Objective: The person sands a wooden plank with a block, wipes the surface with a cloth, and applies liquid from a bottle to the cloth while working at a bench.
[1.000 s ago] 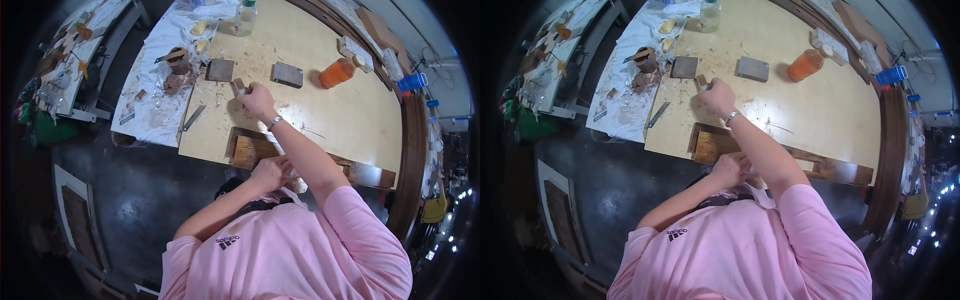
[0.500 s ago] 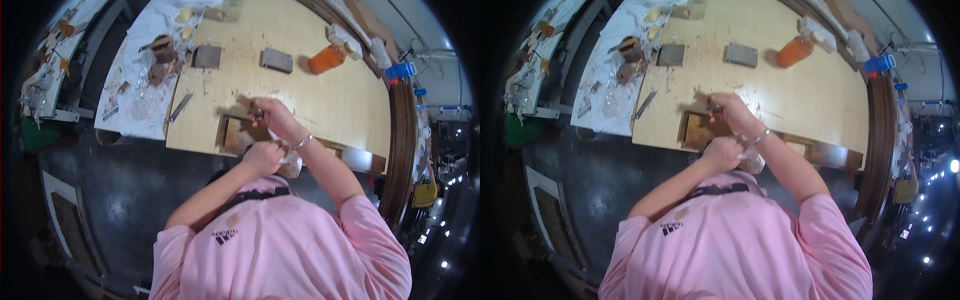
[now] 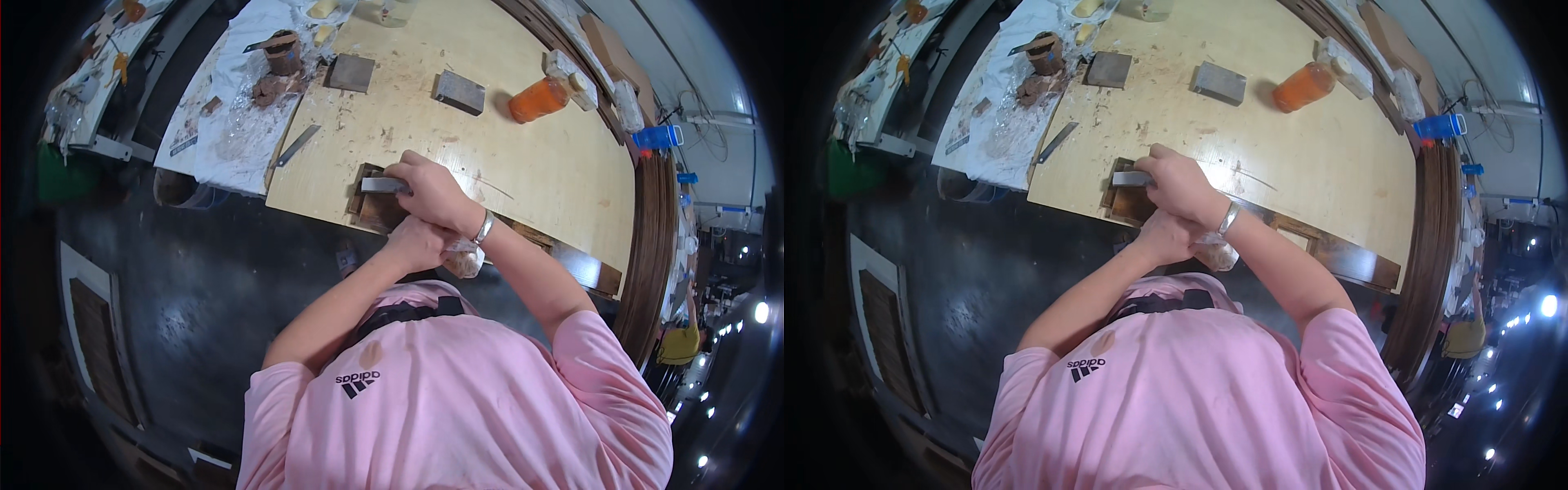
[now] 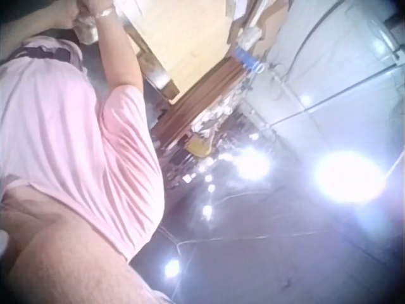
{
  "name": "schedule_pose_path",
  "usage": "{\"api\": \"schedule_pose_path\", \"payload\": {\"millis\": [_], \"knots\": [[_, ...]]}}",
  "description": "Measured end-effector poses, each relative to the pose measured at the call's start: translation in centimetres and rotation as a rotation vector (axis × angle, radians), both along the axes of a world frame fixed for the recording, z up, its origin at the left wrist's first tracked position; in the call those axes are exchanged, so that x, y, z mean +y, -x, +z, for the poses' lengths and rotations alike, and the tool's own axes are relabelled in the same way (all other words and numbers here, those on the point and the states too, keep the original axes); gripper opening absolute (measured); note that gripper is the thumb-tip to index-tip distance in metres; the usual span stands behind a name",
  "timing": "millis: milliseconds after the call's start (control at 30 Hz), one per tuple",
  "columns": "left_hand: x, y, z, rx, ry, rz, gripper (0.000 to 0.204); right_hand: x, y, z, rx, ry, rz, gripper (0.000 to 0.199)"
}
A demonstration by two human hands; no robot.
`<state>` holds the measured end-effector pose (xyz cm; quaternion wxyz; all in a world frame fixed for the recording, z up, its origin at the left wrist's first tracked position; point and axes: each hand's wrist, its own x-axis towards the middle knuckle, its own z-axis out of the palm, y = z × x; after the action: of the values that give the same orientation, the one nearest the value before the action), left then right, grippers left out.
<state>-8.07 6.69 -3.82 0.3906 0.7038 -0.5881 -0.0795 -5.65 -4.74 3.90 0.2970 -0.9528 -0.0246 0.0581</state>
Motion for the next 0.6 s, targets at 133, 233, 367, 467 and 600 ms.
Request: {"api": "schedule_pose_path", "payload": {"millis": [133, 233, 367, 467, 600], "knots": [[-0.1, 1.1, -0.1, 0.008, 0.081, 0.202, 0.045, 2.0, 0.6, 0.1, -0.101, 0.072, 0.207, 0.028], [-0.2, 1.0, 0.3, 0.295, 0.042, 0.142, 0.045, 2.4, -0.6, 0.5, -0.106, 0.089, 0.317, 0.026], [-0.2, 0.3, 0.9, 0.042, -0.205, 0.006, 0.047, 2.5, -2.3, 1.3, -0.252, 0.261, 0.096, 0.018], [-0.1, 0.3, 1.1, -0.019, -0.228, 0.018, 0.044, 3.0, -2.2, 1.6, -0.254, 0.204, 0.163, 0.016], [-0.1, 0.5, 1.1, 0.309, 0.204, 0.17, 0.044, 3.2, -1.4, 1.1, -0.094, 0.107, 0.376, 0.016]]}}
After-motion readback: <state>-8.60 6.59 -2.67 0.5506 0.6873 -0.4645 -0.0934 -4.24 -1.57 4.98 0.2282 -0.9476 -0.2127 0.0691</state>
